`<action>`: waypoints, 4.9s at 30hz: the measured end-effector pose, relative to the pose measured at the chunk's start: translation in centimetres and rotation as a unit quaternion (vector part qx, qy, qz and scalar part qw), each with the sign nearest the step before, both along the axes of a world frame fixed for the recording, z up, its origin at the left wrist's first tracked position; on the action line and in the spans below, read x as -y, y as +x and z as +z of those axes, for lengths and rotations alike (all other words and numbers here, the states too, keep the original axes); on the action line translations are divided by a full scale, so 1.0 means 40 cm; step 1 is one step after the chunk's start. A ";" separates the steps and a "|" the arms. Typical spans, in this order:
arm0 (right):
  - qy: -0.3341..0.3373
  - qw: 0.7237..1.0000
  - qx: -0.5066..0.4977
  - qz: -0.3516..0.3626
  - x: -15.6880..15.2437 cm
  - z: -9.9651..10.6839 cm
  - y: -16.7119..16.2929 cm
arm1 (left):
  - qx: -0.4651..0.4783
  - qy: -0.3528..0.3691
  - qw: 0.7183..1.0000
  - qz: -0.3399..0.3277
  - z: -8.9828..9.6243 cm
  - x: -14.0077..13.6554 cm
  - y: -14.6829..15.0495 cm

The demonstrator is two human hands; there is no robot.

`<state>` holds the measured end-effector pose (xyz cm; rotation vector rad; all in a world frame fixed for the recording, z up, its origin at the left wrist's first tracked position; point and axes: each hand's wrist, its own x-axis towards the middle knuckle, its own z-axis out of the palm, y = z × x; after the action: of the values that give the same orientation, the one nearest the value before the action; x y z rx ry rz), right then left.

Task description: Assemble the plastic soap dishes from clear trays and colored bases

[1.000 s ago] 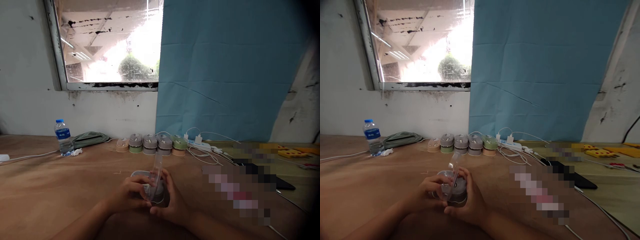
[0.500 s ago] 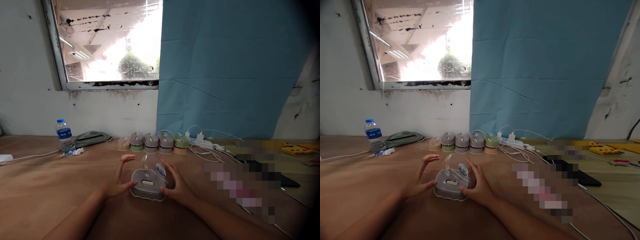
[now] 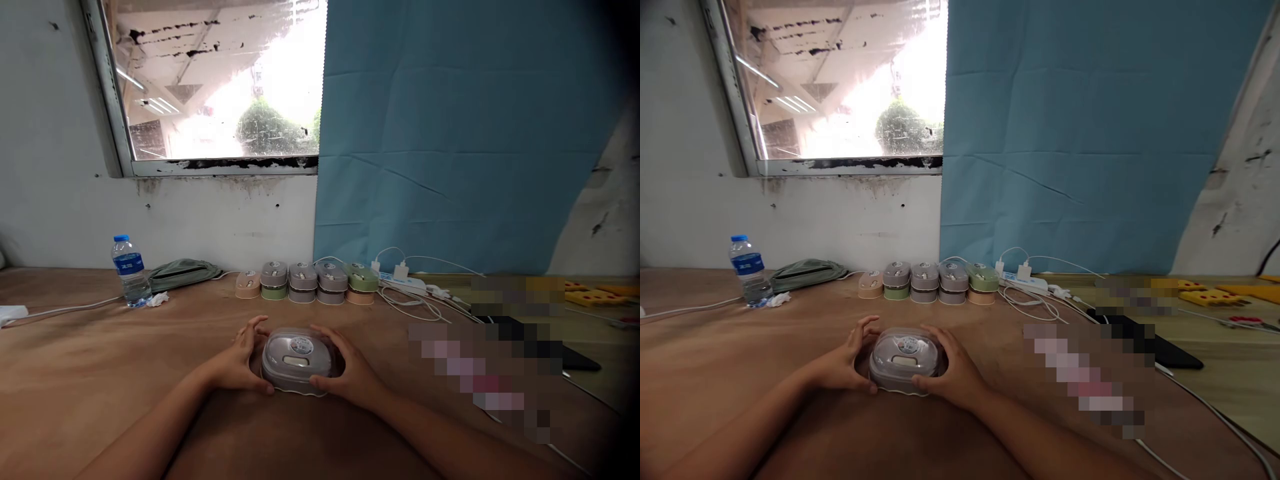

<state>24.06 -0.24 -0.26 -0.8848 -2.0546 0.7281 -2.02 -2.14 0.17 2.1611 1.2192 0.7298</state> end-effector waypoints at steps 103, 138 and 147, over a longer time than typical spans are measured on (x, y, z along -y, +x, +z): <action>-0.146 0.961 -0.121 0.203 -0.013 0.017 0.006 | -0.012 0.219 0.975 -0.025 0.062 0.037 0.032; -0.206 0.965 -0.062 0.147 -0.033 0.001 -0.007 | -0.005 0.434 0.764 0.478 -0.036 -0.419 -0.128; -0.185 0.976 -0.049 0.108 -0.031 0.015 -0.019 | -0.096 0.426 0.794 0.424 -0.050 -0.448 -0.136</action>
<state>23.31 1.01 0.35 -0.8132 -1.9778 1.2789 -7.44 15.79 -1.82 2.2799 2.3666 1.7336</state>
